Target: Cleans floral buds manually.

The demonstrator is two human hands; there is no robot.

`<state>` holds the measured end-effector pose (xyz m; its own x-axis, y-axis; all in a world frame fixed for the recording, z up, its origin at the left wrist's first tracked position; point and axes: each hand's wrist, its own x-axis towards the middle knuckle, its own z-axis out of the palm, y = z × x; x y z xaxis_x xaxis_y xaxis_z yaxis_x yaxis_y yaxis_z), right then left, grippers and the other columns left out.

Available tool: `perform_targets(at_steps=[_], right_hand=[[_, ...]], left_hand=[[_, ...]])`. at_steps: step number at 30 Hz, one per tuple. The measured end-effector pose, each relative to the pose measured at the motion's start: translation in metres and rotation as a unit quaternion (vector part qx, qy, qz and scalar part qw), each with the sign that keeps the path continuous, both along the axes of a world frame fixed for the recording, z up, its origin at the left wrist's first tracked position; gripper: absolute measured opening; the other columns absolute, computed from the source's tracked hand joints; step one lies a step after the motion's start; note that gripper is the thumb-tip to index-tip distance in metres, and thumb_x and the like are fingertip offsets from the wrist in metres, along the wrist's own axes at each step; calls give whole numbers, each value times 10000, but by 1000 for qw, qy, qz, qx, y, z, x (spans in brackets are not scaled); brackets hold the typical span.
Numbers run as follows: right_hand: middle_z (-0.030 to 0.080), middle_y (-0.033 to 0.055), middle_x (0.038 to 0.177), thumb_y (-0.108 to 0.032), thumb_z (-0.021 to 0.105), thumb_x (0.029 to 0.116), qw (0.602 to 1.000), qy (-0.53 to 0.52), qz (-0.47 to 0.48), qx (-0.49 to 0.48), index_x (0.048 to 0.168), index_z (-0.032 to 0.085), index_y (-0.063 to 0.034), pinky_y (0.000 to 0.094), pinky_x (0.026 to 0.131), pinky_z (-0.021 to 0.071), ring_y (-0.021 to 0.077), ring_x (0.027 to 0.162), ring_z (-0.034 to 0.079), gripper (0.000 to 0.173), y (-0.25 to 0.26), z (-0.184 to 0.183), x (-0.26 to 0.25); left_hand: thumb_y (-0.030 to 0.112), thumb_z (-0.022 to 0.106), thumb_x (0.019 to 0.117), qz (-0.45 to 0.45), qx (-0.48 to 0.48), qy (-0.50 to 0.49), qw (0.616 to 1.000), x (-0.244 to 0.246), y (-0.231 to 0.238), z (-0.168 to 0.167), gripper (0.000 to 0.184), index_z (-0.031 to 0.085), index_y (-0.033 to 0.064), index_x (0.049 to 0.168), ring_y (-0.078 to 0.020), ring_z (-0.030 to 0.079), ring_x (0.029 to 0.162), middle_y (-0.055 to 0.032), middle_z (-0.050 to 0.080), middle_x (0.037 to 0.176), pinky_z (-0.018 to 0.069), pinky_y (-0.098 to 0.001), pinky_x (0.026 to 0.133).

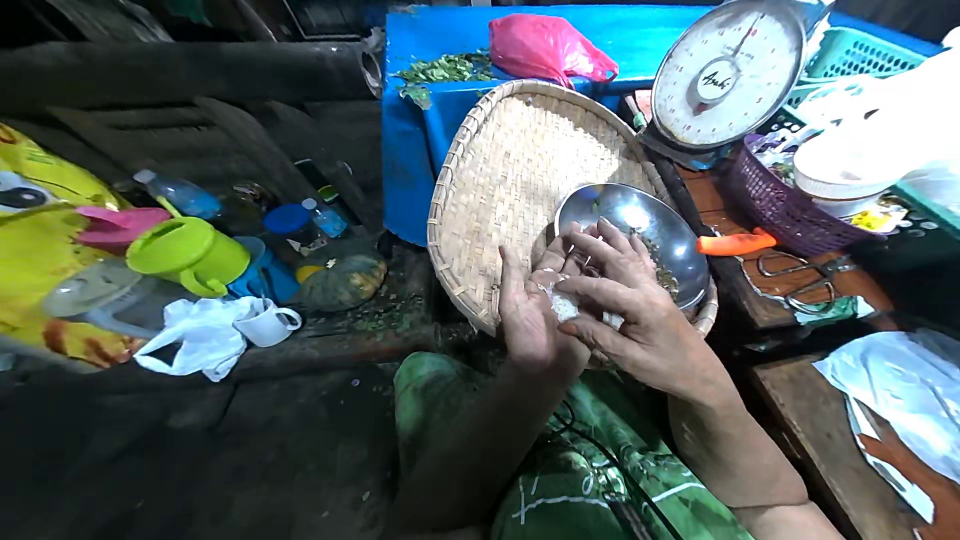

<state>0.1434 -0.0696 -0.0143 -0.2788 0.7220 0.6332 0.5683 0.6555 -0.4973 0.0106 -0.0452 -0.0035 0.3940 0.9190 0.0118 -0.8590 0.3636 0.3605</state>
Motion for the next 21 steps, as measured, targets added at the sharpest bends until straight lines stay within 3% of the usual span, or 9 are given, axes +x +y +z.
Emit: perform_targets(at_steps=[4, 9, 11, 16, 21], right_hand=[[512, 161, 1525, -369, 642, 987, 999, 12, -41, -1, 1178, 763, -149, 721, 1205, 122, 410, 1515, 301, 315, 8, -2, 3], [518, 138, 1524, -315, 592, 1013, 994, 99, -33, -32, 1188, 757, -124, 607, 1235, 228, 333, 1504, 352, 307, 11, 2, 13], [511, 141, 1528, -302, 574, 1026, 993, 108, -50, -26, 1168, 758, -122, 601, 1244, 209, 334, 1512, 334, 294, 14, 1, 16], [516, 153, 1523, -255, 588, 1018, 991, 126, -26, -36, 1085, 787, -129, 541, 1245, 258, 340, 1510, 338, 245, 16, 0, 22], [520, 148, 1523, -240, 636, 979, 995, 93, -30, -32, 1007, 799, -147, 634, 1244, 152, 369, 1533, 278, 189, 12, 1, 16]], left_hand=[[646, 124, 1021, -25, 0, -33, 999, 5, -2, -1, 765, 522, 127, 1418, -178, 538, 1305, -60, 584, 1390, 449, -390, 1080], [694, 100, 993, -43, -20, -49, 998, 5, 0, 1, 835, 532, 100, 1389, -194, 576, 1245, -80, 612, 1328, 473, -381, 1043], [726, 77, 975, -45, -16, -31, 998, 4, 0, 0, 887, 535, 92, 1395, -206, 579, 1245, -94, 615, 1323, 479, -381, 1038], [776, 48, 939, -40, -24, -25, 999, 2, 0, 4, 970, 434, 80, 1493, -256, 469, 1397, -128, 518, 1481, 396, -442, 1137], [769, 30, 939, -14, -16, -71, 997, 3, 2, -1, 986, 398, 50, 1504, -266, 427, 1437, -144, 472, 1523, 366, -412, 1169]])
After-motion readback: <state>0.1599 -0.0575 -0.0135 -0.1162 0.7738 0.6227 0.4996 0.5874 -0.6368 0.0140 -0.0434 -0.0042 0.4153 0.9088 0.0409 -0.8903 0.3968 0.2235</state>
